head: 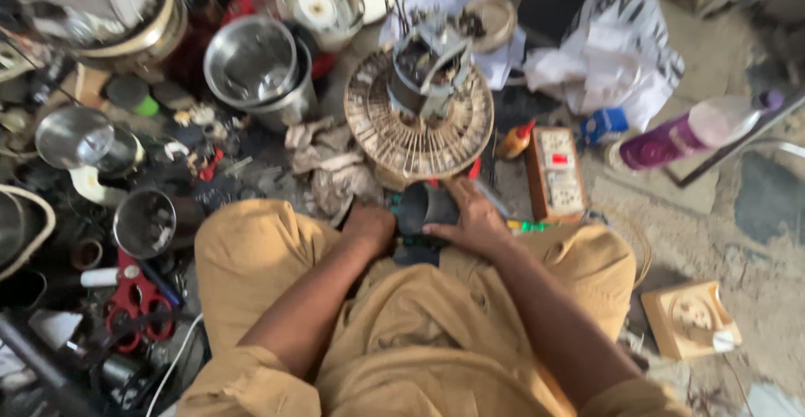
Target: The person disassembles an electric fan motor by using a screwdriver to remove screws from the housing and detaching the internal wires. They pull the motor assembly apart and manipulate various internal components by hand while sitting on a workshop floor.
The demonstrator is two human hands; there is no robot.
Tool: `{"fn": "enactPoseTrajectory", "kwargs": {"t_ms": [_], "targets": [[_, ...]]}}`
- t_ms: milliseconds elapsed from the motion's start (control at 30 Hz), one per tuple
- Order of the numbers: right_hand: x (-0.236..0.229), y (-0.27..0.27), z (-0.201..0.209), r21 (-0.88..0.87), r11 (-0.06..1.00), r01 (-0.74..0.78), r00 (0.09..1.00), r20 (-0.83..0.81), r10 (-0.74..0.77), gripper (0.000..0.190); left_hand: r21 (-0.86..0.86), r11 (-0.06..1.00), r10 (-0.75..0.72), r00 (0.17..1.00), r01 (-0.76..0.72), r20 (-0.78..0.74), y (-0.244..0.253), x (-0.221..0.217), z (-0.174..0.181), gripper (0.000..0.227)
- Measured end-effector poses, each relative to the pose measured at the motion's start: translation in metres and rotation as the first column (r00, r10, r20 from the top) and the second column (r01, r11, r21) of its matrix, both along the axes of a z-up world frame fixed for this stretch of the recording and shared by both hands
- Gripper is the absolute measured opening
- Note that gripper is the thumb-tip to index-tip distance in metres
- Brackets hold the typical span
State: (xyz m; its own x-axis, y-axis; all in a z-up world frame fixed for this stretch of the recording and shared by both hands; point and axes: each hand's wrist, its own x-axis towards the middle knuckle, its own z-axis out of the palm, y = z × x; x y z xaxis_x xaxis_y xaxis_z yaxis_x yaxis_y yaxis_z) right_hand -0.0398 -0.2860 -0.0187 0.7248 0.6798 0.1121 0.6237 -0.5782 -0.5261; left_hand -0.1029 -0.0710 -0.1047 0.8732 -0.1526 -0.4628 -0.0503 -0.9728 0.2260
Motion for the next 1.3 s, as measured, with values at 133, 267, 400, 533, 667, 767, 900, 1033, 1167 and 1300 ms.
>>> {"fn": "enactPoseTrajectory", "kwargs": {"t_ms": [133,267,400,533,667,767,900,1033,1167,1300], "targets": [[0.000,-0.003,-0.017,0.008,0.998,0.057,0.998,0.034,-0.057,0.080,0.217,0.976,-0.009,0.989,-0.023,0.147,-0.008,0.004,-0.045,0.026],[-0.001,-0.010,-0.024,0.075,0.992,0.098,0.993,0.061,-0.103,0.073,0.349,0.935,-0.125,0.978,0.060,0.166,-0.004,0.017,-0.058,0.027],[-0.002,-0.012,-0.016,0.123,0.981,0.149,0.985,0.063,-0.158,0.057,0.363,0.909,-0.292,0.936,0.207,0.196,0.039,0.017,-0.034,0.028],[-0.012,-0.013,0.019,0.295,0.918,0.265,0.959,0.022,-0.284,0.029,0.135,0.987,-0.157,0.693,0.086,0.703,0.085,0.000,0.043,0.038],[-0.041,0.008,0.049,0.511,0.811,0.285,0.912,-0.405,-0.066,0.041,-0.023,0.999,0.006,0.577,0.023,0.817,0.080,-0.045,0.116,0.045],[-0.050,0.029,0.062,0.687,0.655,0.315,0.852,-0.509,0.124,0.049,-0.239,0.971,0.191,0.553,0.015,0.811,0.047,-0.045,0.118,0.047],[-0.021,0.018,0.100,0.709,0.610,0.353,0.925,-0.364,-0.113,0.037,-0.491,0.860,0.432,0.710,-0.138,0.557,0.029,-0.027,0.103,0.047],[0.032,-0.002,0.160,0.740,0.656,0.148,0.975,0.001,-0.221,0.042,-0.079,0.905,0.406,0.797,-0.417,0.448,0.051,-0.008,0.127,0.069],[0.058,0.017,0.191,0.607,0.789,0.094,0.980,0.081,-0.179,0.048,-0.554,0.813,0.541,0.583,-0.178,0.607,0.037,0.043,0.142,0.110],[0.072,0.038,0.208,0.540,0.840,0.041,0.988,0.101,-0.113,0.051,-0.764,0.645,0.657,0.522,-0.016,0.544,0.028,0.106,0.134,0.125]]}}
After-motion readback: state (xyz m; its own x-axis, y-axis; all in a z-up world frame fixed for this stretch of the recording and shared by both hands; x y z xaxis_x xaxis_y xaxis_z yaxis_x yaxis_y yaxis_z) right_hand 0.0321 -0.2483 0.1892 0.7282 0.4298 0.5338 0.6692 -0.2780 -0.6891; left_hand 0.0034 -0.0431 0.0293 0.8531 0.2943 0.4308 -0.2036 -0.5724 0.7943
